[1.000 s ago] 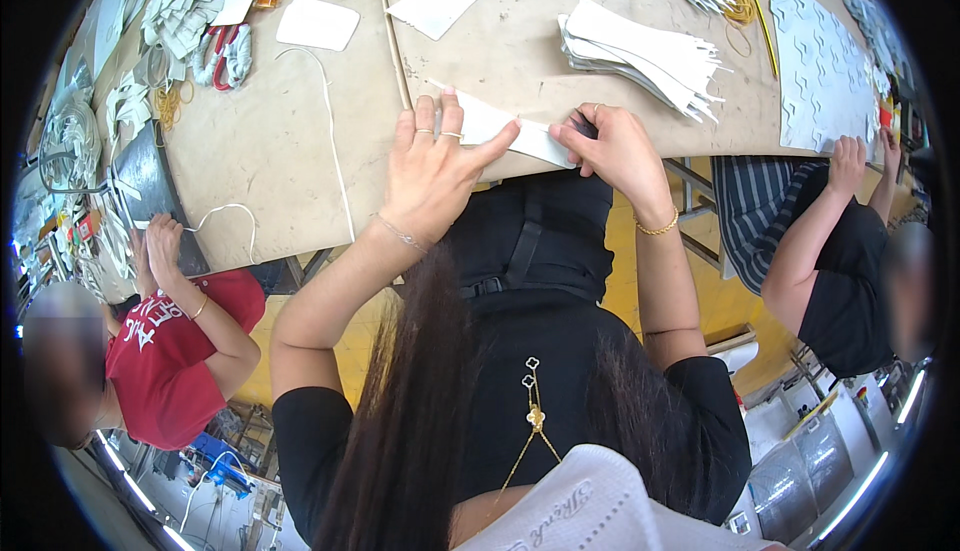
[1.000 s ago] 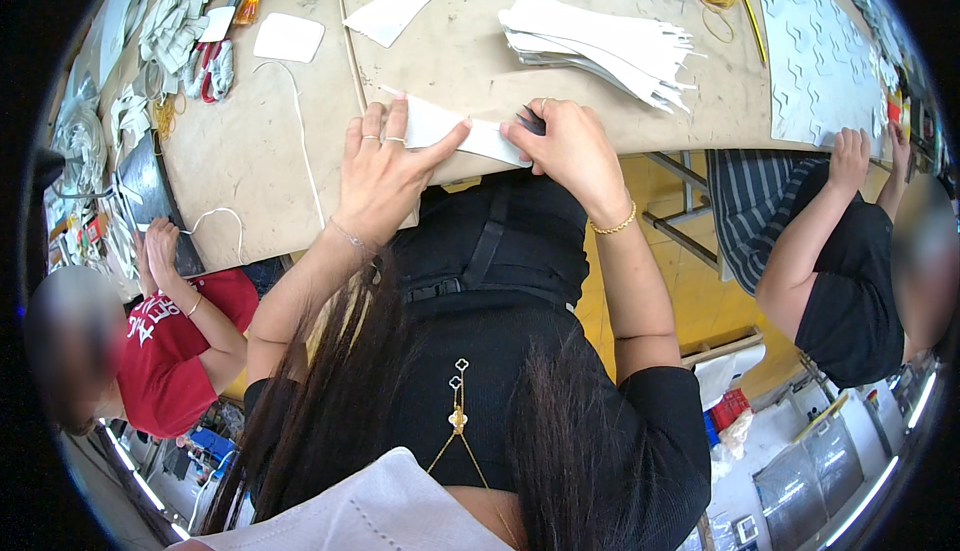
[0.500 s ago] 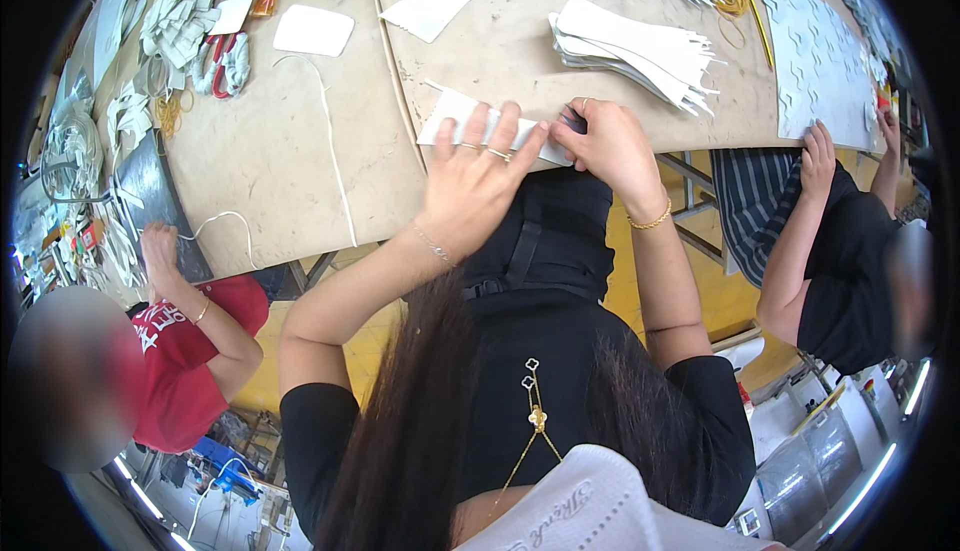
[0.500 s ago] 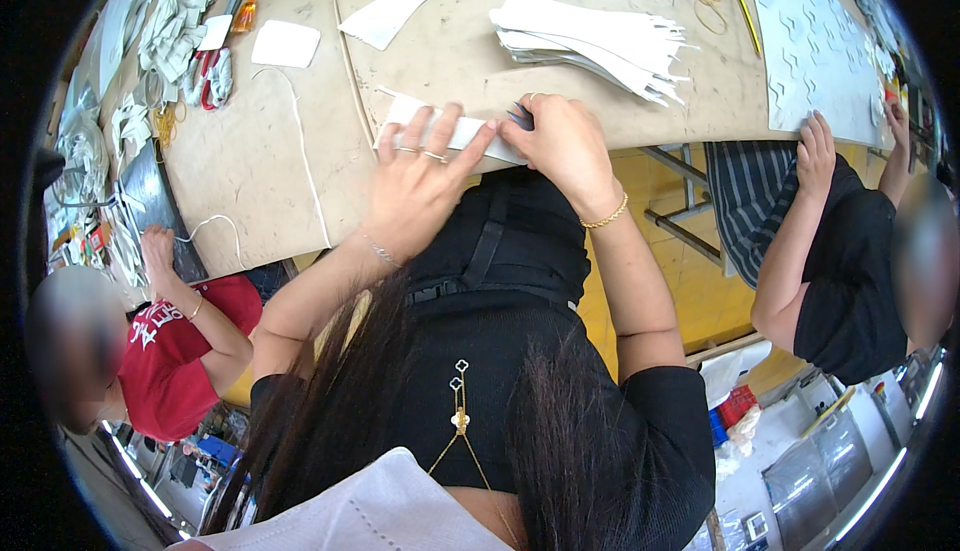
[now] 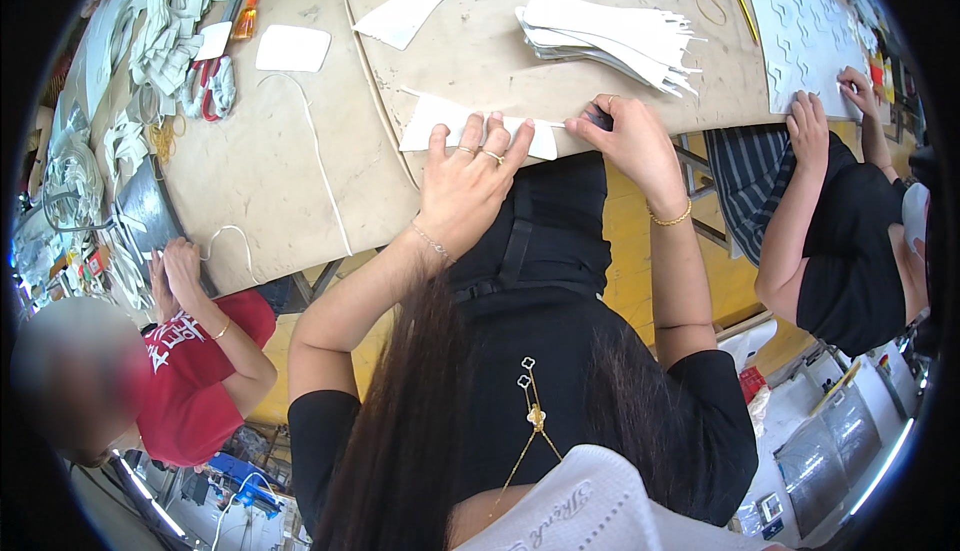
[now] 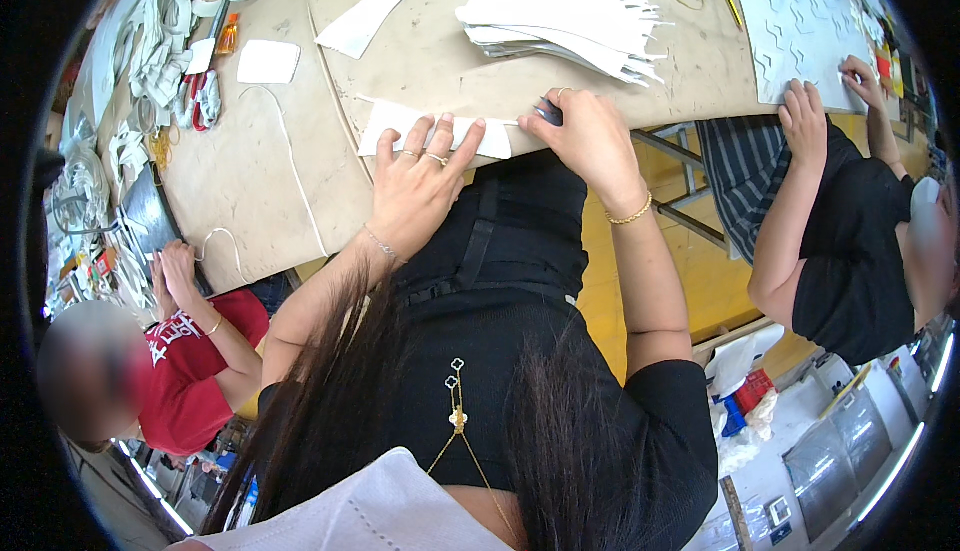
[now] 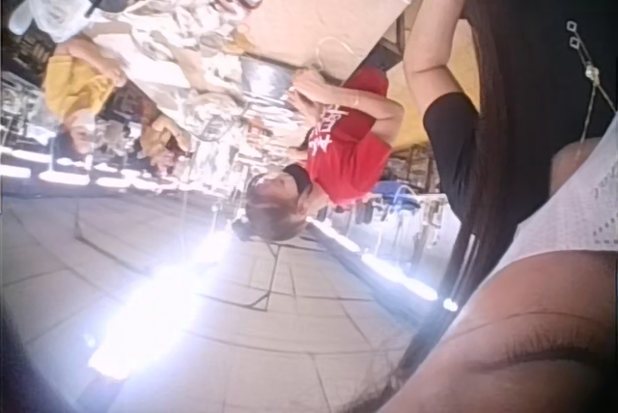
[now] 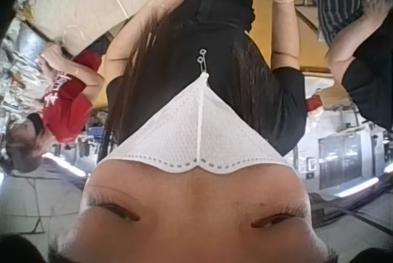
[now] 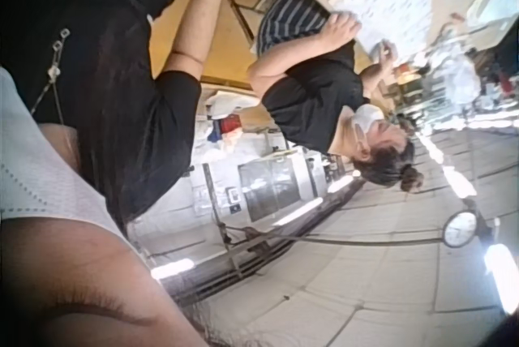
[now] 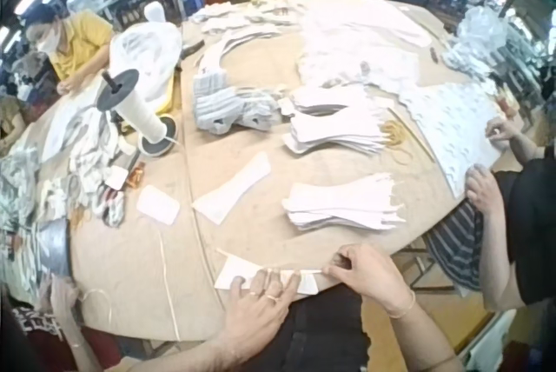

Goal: The person hand-sews white fabric pieces using a needle and thread, stitching along the edges and stacking finished pieces on the table. The task is performed repeatedly in a workshop setting with other workers visible nearby.

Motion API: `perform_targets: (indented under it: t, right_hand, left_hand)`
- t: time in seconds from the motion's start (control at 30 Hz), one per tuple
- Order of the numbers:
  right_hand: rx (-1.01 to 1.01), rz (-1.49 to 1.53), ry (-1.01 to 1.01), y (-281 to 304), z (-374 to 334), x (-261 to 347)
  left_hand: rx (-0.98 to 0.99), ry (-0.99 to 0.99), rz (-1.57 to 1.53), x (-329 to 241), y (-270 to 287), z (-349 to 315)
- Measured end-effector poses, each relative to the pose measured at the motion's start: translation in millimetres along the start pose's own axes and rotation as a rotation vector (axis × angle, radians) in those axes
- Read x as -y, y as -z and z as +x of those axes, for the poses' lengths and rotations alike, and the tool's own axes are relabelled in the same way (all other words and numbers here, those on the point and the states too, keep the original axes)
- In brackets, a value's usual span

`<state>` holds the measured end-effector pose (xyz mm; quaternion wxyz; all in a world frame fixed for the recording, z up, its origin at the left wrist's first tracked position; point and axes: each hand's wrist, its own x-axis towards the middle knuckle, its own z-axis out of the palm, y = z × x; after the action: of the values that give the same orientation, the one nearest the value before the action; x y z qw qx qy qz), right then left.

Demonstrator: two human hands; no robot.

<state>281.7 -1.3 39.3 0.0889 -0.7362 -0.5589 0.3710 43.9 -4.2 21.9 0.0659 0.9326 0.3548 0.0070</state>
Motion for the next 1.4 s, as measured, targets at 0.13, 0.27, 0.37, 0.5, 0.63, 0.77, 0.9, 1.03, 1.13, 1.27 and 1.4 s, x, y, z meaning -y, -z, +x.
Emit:
perform_targets:
  t: [0.13, 0.27, 0.37, 0.5, 0.63, 0.77, 0.9, 1.03, 1.13, 1.27, 1.4]
  right_hand:
    - [-0.073, -0.005, 0.057, -6, -2, -1]
    - [-0.096, -0.046, 0.099, -6, -8, -1]
    - [-0.178, -0.028, 0.229, -7, -24, 1]
    - [-0.238, -0.072, 0.305, -17, -60, 5]
    - [-0.246, -0.107, 0.31, -32, -77, 6]
    - [-0.237, -0.127, 0.306, -40, -80, 5]
    - [-0.231, -0.144, 0.306, -41, -81, 5]
    - [-0.225, -0.188, 0.3, -47, -82, 1]
    - [-0.238, -0.225, 0.308, -53, -84, -3]
    - [-0.277, -0.268, 0.358, -51, -77, 1]
    - [-0.24, -0.142, 0.344, -37, -72, 6]
  left_hand:
    - [0.003, -0.022, 0.013, 1, 2, 4]
    - [0.008, -0.026, -0.024, 1, 7, 10]
    - [0.0, -0.025, -0.064, -1, 11, 13]
    - [-0.027, -0.032, -0.096, -2, 15, 17]
    - [-0.011, -0.065, -0.013, 1, 15, 20]
    - [-0.021, -0.086, 0.028, 2, 16, 21]
    - [-0.03, -0.095, 0.036, 2, 17, 22]
    - [-0.079, -0.051, -0.105, 2, 11, 28]
    - [-0.113, 0.02, -0.253, -5, -1, 39]
    - [-0.118, 0.184, -0.34, -3, -10, 61]
    - [-0.173, 0.043, -0.439, 16, -5, 63]
